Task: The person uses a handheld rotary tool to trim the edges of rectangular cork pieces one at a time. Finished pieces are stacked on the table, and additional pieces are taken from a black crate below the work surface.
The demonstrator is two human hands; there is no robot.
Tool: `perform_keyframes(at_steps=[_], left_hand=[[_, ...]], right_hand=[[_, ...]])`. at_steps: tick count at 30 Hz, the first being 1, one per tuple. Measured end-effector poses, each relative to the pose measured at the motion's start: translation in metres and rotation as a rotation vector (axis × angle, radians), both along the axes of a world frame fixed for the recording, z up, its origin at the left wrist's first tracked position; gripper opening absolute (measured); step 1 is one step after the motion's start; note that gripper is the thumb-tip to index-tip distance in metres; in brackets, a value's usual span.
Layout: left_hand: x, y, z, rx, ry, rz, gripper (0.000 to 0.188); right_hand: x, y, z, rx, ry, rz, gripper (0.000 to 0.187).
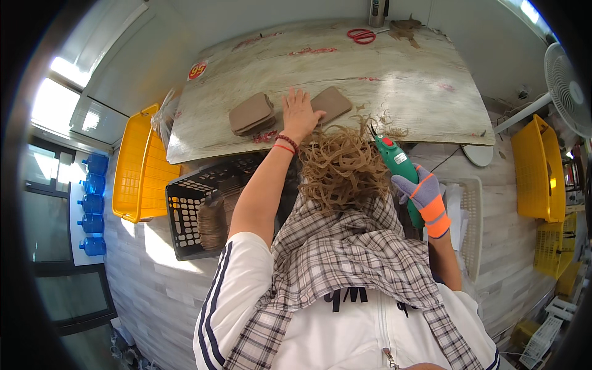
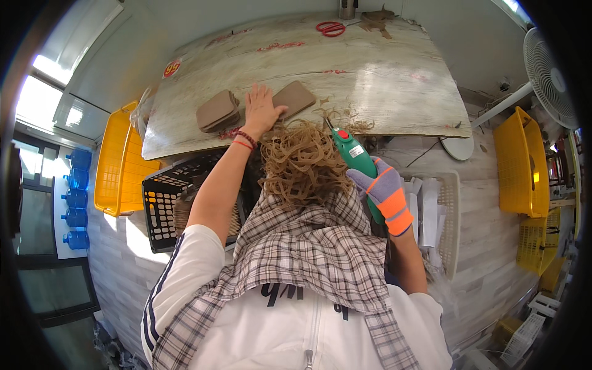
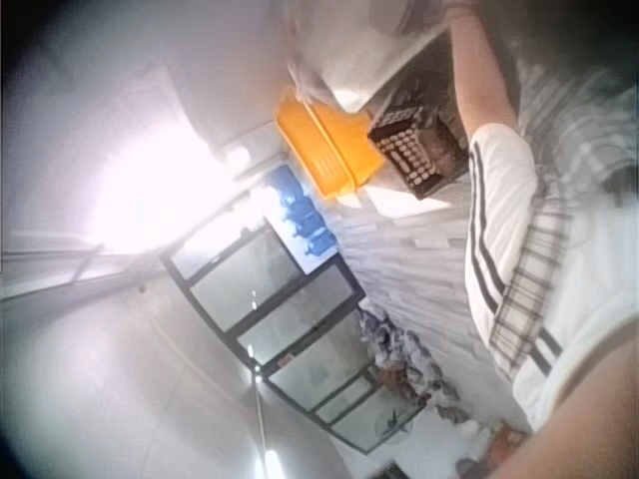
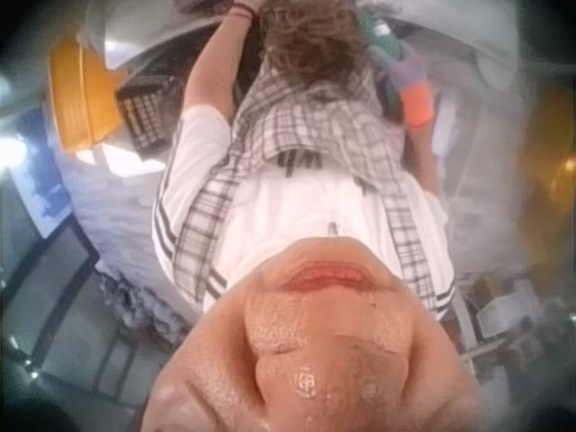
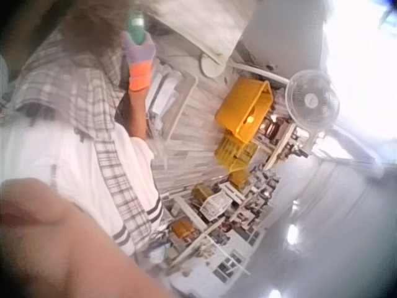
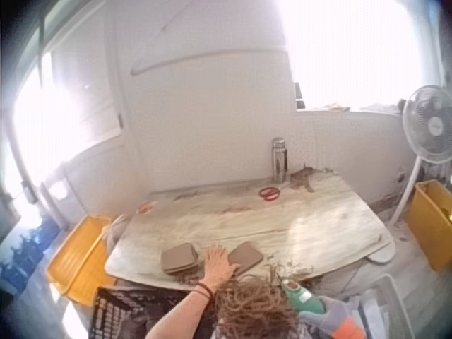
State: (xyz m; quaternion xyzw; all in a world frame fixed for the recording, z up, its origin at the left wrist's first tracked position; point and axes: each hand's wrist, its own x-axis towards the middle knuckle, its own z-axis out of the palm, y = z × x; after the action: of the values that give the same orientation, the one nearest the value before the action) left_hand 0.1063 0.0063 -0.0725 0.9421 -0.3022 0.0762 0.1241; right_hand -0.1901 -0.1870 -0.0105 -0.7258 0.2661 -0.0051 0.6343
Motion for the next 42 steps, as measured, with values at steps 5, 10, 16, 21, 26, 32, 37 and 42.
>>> perform_keyframes(at_steps=[5, 10, 16, 21, 26, 32, 37, 42], left_hand=[[-0.013, -0.009, -0.019, -0.198, -0.056, 0.057, 0.056], [-0.017, -0.009, 0.009, -0.555, 0.322, 0.097, 0.032], [-0.068, -0.022, 0.055, -1.915, 1.038, 0.042, 0.023], [-0.102, -0.042, 0.07, -2.176, 1.176, -0.075, 0.031], [-0.112, -0.054, 0.069, -2.25, 1.209, -0.112, 0.032], [-0.12, -0.061, 0.062, -2.224, 1.218, -0.111, 0.033], [-0.134, -0.06, 0.062, -2.13, 1.285, -0.177, 0.034], [-0.15, -0.059, 0.057, -2.03, 1.332, -0.056, 0.033]], right_hand=[[-0.011, 0.003, -0.004, 0.027, -0.017, -0.033, 0.044], [-0.012, 0.001, -0.008, 0.029, -0.045, -0.035, 0.042], [-0.001, 0.008, 0.013, -0.048, -0.091, -0.065, 0.037], [0.009, 0.017, 0.021, 0.002, -0.184, -0.079, 0.045], [0.007, 0.023, 0.032, 0.02, -0.162, -0.085, 0.044], [0.007, 0.027, 0.037, 0.021, -0.156, -0.091, 0.036], [0.01, 0.025, 0.04, 0.033, -0.188, -0.134, 0.035], [0.015, 0.018, 0.046, 0.097, -0.189, -0.16, 0.033]])
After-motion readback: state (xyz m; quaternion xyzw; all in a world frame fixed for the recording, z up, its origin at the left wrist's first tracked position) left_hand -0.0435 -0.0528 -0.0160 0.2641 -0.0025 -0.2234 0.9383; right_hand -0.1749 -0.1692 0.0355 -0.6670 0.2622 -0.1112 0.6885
